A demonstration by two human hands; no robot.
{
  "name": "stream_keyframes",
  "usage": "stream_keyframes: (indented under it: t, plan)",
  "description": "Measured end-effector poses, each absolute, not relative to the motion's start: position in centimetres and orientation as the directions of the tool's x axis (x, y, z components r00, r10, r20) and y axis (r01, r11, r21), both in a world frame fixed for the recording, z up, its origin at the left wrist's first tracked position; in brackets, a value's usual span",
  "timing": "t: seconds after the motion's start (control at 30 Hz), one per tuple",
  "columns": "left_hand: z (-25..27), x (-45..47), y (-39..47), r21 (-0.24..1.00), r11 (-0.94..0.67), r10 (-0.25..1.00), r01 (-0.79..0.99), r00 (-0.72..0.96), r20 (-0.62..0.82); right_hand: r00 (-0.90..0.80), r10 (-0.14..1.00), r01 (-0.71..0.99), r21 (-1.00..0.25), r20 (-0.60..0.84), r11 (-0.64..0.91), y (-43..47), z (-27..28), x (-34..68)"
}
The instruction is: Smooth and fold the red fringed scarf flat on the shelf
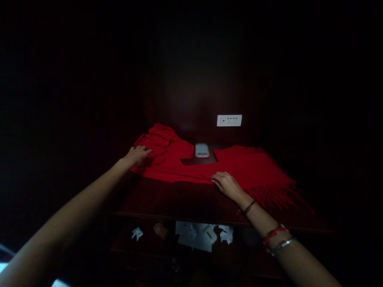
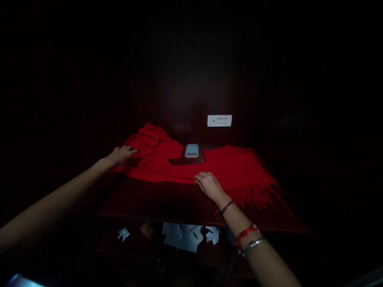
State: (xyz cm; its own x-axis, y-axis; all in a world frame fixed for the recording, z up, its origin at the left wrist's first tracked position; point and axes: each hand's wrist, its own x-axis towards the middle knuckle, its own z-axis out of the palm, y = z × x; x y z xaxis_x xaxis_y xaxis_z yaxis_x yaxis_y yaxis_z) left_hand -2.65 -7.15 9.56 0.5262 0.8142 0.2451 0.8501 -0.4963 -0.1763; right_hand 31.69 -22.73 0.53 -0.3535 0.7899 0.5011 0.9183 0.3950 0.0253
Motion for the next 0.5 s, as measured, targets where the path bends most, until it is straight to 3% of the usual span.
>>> stream_keyframes:
  t: [0.13, 0.2, 0.27, 0.37, 0.5]
  plan:
    - [7.6, 5.1, -10.2, -0.091, -0.765, 0.628, 0.637, 0.770, 0.108, -0.361, 0.789, 0.913, 0.015, 0.497, 0.408, -22.9, 0.6, 31.6]
    - [6.6, 8.5, -11.7, 0.084, -0.917, 0.396, 0.390, 0.915, 0.075, -0.357, 0.793, 0.915, 0.012, 0.494, 0.404, -22.8, 0.6, 31.6]
    - [5.7, 11.0, -12.8, 0.193, -0.947, 0.283, 0.257, 0.951, 0.121, -0.356, 0.794, 0.916, 0.014, 0.493, 0.402, -22.8, 0.6, 31.7]
    - [4.7, 13.0, -13.2, 0.308, -0.933, 0.259, 0.189, 0.944, 0.205, -0.339, 0.794, 0.922, 0.013, 0.505, 0.386, -22.8, 0.7, 31.7]
    - [3.7, 13.5, -12.4, 0.417, -0.889, 0.345, 0.189, 0.875, 0.340, -0.295, 0.796, 0.932, -0.025, 0.528, 0.362, -22.8, 0.9, 31.7]
